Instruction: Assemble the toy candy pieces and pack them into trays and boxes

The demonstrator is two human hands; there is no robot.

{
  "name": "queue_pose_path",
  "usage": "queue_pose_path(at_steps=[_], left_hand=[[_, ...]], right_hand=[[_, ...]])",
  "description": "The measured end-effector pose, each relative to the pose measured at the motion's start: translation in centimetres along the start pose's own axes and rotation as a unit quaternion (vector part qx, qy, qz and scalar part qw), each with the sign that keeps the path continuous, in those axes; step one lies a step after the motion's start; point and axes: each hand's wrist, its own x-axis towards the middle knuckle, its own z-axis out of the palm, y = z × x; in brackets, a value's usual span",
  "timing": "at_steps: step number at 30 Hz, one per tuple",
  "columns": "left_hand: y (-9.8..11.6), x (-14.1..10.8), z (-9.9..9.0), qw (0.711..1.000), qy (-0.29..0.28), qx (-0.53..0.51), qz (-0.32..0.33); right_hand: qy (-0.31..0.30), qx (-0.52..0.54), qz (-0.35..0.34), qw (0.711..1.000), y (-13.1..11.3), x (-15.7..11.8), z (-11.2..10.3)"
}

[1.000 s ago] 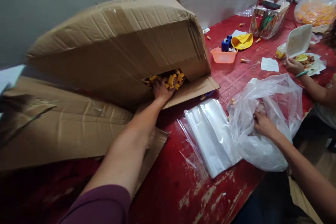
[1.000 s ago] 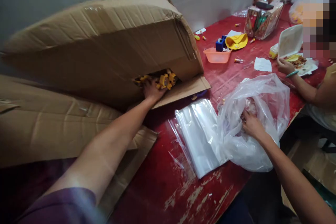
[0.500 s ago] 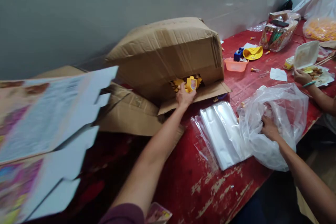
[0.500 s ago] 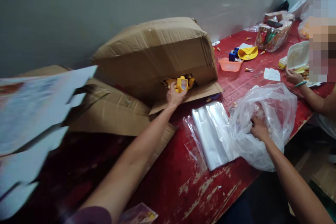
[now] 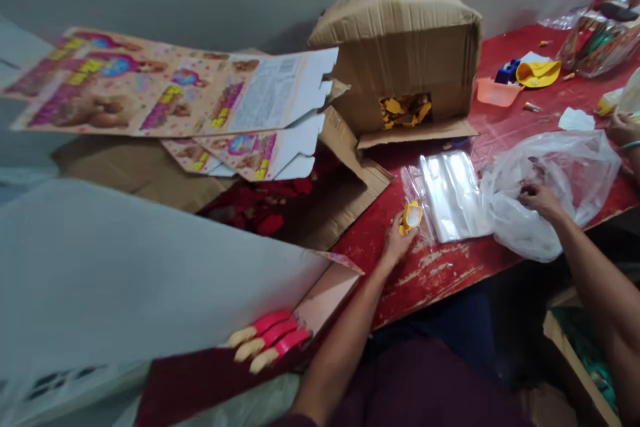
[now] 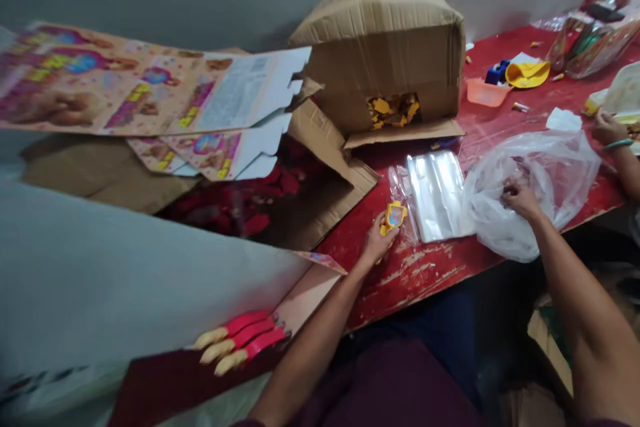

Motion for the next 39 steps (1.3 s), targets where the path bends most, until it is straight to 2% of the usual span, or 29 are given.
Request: queue_pose_path(at_steps=[2,4,7,9,11,13,14,16,18,20,22,25,30,34,39], left_hand=[[-0.6,-1.5,-1.6,0.997,-0.019,0.074,0.003],[-0.6,-2.5,-2.7,0.992,-0.020,0.128,0.002],[0.1,-3.7,-3.7,0.990,0.012,0.139,-0.002],[0.9,-4.7,-4.0,0.987,0.054,0.154,0.011],[1.8,-6.0,-4.3,0.984,0.093,0.147,0.046],[2.9,-7.6,-4.7,0.990,0.088,0.075,0.076],[3.6,-8.6,-4.9,0.995,0.060,0.012,0.075],[5.2,-10.6,-5.6,0.991,-0.039,-0.126,0.035],[7.3,-12.7,-6.4,0.961,-0.146,-0.234,-0.014],[9.3,-14.4,-7.5,0.930,-0.220,-0.292,-0.021],[11.0,-15.5,-8.6,0.917,-0.253,-0.307,0.008],[12.3,-16.4,-10.4,0.923,-0.257,-0.285,0.038],[11.6,-17.4,-12.6,0.925,-0.246,-0.289,-0.020],[10.9,-17.8,-13.4,0.919,-0.260,-0.294,-0.039],[9.7,-18.3,-13.5,0.918,-0.260,-0.296,-0.032]], right_hand=[[0.029,-0.040,-0.002,0.999,-1.1,-1.0,-0.6],[0.113,-0.061,-0.013,0.992,-2.5,-2.6,-1.0],[0.233,-0.040,-0.030,0.971,-4.3,-6.4,-1.7],[0.236,0.021,-0.029,0.971,-5.4,-9.8,-2.0],[0.184,0.153,-0.022,0.971,-6.7,-13.6,-2.1],[0.099,0.301,-0.018,0.948,-8.1,-17.6,-1.7],[0.059,0.342,-0.016,0.938,-8.8,-19.4,-1.5],[-0.015,0.354,-0.014,0.935,-10.3,-22.7,-1.0],[-0.091,0.312,-0.024,0.946,-11.9,-25.1,-0.7],[-0.161,0.249,-0.048,0.954,-13.4,-26.7,-0.4],[-0.218,0.194,-0.078,0.953,-15.1,-27.5,-0.1],[-0.283,0.145,-0.136,0.938,-17.2,-28.0,0.5],[-0.370,0.086,-0.195,0.904,-19.2,-28.2,1.3],[-0.399,0.067,-0.216,0.889,-19.7,-28.7,1.9],[-0.385,0.059,-0.227,0.892,-19.6,-29.6,2.9]])
